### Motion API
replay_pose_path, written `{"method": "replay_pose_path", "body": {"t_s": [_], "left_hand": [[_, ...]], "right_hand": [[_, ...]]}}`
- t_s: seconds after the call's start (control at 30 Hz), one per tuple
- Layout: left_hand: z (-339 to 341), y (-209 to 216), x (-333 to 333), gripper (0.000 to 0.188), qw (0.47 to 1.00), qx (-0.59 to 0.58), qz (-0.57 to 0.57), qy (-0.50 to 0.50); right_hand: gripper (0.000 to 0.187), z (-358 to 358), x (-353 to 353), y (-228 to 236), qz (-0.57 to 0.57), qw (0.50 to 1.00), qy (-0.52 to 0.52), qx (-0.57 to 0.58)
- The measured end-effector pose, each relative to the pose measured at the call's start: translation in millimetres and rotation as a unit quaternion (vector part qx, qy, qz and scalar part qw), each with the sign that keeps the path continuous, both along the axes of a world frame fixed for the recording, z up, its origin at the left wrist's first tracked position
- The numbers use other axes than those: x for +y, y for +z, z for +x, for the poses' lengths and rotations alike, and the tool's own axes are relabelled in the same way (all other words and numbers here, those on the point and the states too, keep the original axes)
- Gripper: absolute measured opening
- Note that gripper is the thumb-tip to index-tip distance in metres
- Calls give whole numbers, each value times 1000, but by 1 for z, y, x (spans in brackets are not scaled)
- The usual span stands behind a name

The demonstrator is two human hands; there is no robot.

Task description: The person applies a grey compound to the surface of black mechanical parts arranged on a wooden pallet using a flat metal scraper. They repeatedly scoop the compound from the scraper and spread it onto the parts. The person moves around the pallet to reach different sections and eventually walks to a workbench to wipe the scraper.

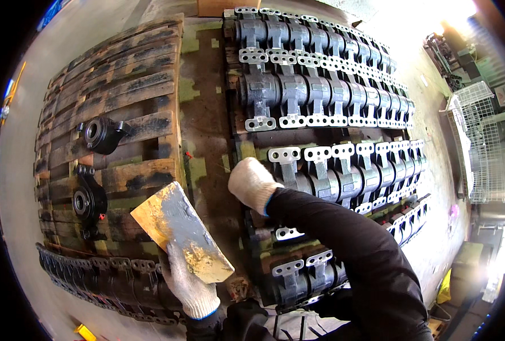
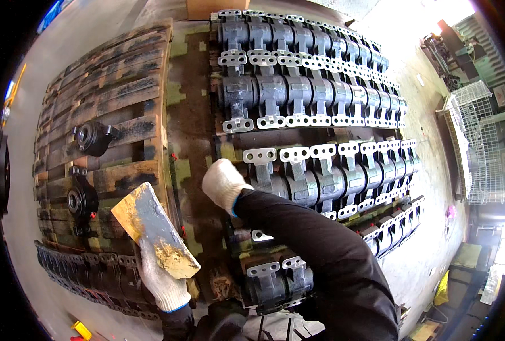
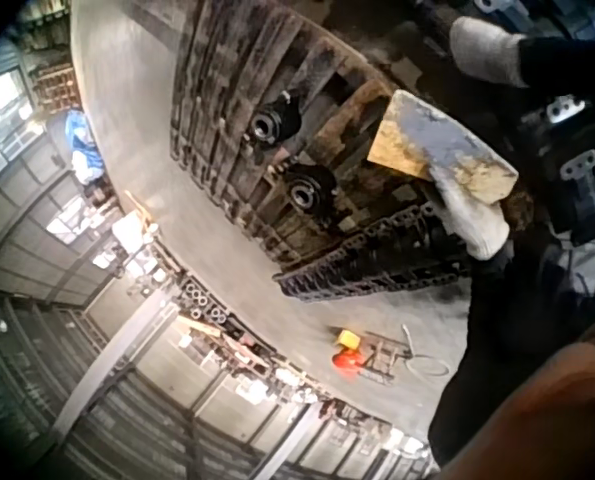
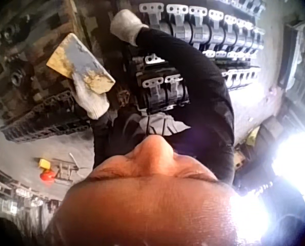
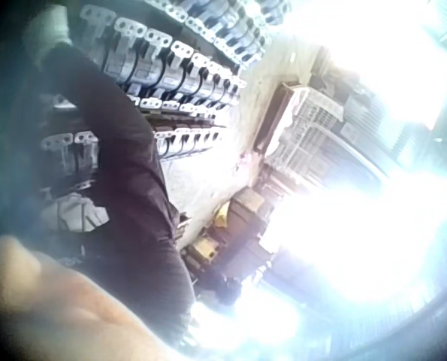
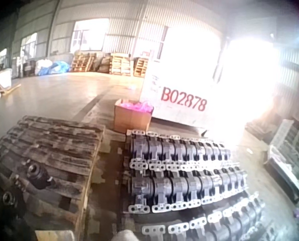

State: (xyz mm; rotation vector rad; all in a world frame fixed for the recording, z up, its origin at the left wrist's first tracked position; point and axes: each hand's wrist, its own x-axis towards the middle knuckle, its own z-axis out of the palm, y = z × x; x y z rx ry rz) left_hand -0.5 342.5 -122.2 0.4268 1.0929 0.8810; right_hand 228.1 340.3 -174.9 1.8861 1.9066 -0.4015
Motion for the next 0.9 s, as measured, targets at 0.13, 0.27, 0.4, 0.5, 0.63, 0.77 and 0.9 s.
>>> {"method": "replay_pose_path", "body": {"t_s": [0.13, 0.27, 0.4, 0.5, 0.63, 0.77, 0.9], "left_hand": [[1, 1, 7, 51, 999, 27, 39, 5], [15, 6, 17, 51, 992, 41, 113, -25], [17, 8, 17, 46, 991, 32, 126, -40], [14, 12, 15, 38, 988, 39, 136, -57], [10, 6, 12, 44, 977, 89, 177, -81], [4, -2, 10, 43, 963, 133, 211, -102], [3, 1, 8, 41, 961, 133, 218, -106]], "right_hand": [[5, 6, -36, 30, 274, 943, -108, 155], [17, -13, -71, 77, 333, 834, -297, 326], [25, -40, -91, 97, 337, 690, -435, 471], [25, -55, -99, 106, 338, 679, -437, 483], [31, -63, -97, 112, 329, 718, -421, 446], [24, -60, -86, 111, 351, 749, -362, 430], [28, -55, -76, 112, 391, 831, -260, 299]]}}
